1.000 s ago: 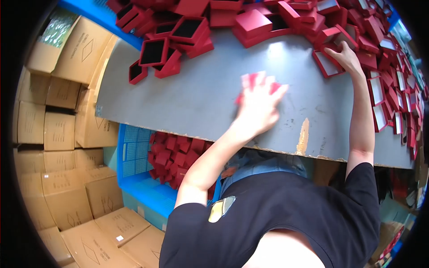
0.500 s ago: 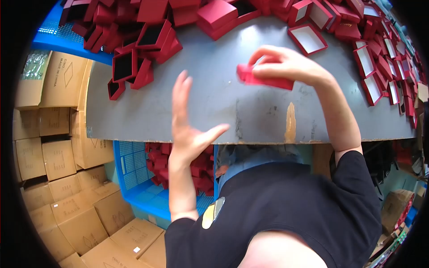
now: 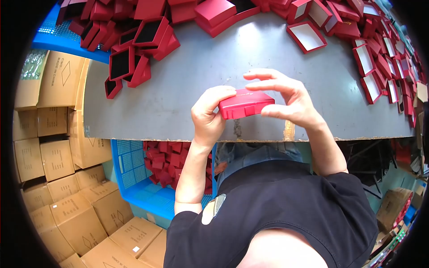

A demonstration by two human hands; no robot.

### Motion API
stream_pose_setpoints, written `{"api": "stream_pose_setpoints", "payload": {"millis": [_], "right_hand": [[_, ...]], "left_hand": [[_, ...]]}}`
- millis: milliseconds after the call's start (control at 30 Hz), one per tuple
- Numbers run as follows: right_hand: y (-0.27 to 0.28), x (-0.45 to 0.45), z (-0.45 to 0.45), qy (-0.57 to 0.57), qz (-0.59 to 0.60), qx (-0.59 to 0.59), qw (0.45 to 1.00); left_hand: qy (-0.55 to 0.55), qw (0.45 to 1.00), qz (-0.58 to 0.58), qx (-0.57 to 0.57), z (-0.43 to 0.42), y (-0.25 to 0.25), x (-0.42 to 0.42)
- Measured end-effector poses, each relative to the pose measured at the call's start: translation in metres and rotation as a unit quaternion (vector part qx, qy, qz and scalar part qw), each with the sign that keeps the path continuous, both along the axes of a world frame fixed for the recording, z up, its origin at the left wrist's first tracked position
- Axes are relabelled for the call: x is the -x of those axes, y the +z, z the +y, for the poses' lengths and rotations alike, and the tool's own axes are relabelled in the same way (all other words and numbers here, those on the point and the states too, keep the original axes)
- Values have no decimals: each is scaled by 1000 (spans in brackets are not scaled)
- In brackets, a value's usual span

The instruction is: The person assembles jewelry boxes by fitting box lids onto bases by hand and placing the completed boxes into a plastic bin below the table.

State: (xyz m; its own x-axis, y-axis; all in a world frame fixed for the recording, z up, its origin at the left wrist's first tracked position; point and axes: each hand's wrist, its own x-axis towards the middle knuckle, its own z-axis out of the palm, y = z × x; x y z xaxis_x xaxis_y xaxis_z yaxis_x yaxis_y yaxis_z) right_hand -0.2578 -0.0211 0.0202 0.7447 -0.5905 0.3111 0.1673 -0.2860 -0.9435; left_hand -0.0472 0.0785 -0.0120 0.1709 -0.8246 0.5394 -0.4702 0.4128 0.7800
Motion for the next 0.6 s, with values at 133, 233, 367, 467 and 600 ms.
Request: {"api": "stream_pose_setpoints", "payload": {"millis": [133,233,367,467,600], "right_hand": [[-9,-11,13,-52,-12,48,997],[-9,-15,17,-86,-22,82,993],[-15,-18,20,-110,-60,95,988],[-19,-24,28,-134,-108,-21,985],[-13,-27,34,-140,-141,-176,964]], "left_hand": [[19,1000,-6,6,2,0,2],[31,999,-22,10,5,0,0],[43,998,-32,21,5,-1,2],[27,1000,1,5,6,-6,4],[-62,963,221,-139,13,4,18]]}}
